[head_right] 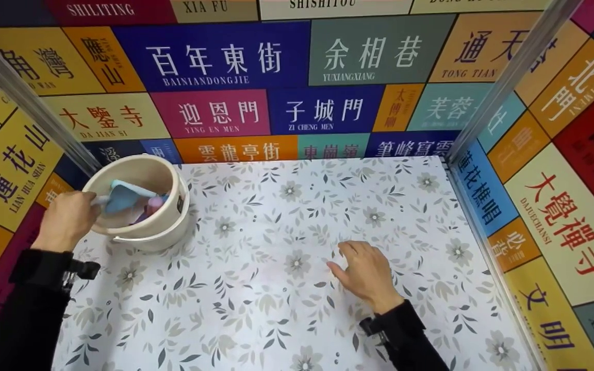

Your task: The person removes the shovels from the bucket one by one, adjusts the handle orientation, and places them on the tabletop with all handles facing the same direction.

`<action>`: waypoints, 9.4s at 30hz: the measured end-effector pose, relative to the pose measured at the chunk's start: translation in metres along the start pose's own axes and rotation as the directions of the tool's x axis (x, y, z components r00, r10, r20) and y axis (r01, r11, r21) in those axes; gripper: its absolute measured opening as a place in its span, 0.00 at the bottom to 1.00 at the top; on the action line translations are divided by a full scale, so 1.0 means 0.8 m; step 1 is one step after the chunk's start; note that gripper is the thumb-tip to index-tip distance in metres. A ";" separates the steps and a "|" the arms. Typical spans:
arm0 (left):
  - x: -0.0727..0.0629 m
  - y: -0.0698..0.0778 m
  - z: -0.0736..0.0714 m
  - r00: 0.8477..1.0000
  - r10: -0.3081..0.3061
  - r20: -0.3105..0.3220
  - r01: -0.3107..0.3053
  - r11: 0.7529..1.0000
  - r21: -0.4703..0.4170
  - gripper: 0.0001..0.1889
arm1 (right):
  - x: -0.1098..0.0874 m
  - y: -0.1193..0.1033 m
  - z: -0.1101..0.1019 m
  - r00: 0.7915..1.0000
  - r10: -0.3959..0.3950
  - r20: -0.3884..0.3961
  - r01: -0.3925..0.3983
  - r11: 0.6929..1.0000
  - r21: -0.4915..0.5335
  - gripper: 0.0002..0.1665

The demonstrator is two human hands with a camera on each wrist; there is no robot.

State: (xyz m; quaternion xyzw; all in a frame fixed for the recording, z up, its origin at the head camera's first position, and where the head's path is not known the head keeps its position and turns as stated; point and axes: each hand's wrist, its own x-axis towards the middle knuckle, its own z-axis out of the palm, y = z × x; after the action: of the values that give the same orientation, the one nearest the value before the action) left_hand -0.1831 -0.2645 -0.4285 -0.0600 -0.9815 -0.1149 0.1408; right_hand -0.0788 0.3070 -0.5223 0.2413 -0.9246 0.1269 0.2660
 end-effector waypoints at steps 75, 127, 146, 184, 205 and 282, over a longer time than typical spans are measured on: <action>-0.135 0.318 0.208 0.544 0.089 -0.834 -0.598 0.738 -0.312 0.12 | 0.122 -0.169 0.083 0.621 0.581 0.526 -0.511 -0.209 0.834 0.21; -0.184 0.049 0.160 0.923 0.256 -0.288 -0.309 0.938 -0.156 0.23 | -0.011 0.119 -0.013 0.752 0.600 0.273 -0.646 0.752 0.128 0.24; -0.186 0.049 0.173 0.926 0.252 -0.279 -0.301 0.942 -0.148 0.23 | -0.039 0.185 0.040 0.532 0.661 0.529 -0.758 0.650 -0.050 0.26; -0.190 0.052 0.178 0.930 0.251 -0.270 -0.297 0.944 -0.144 0.23 | -0.043 0.180 0.065 0.495 0.671 0.552 -0.757 0.645 -0.105 0.22; -0.180 0.054 0.169 0.906 0.295 -0.302 -0.343 0.932 -0.119 0.23 | -0.015 0.134 0.020 0.672 0.554 0.491 -0.622 0.782 -0.032 0.33; 0.063 0.013 0.062 0.845 0.081 0.529 0.033 0.979 -0.203 0.34 | -0.033 -0.014 0.024 0.995 0.014 0.102 -0.012 1.000 -0.025 0.22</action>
State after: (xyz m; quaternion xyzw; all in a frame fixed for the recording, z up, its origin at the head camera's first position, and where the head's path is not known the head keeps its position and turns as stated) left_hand -0.2421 -0.2382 -0.4578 -0.1162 -0.9639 -0.1919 -0.1434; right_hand -0.0619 0.3004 -0.5514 0.2381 -0.9400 0.1046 0.2206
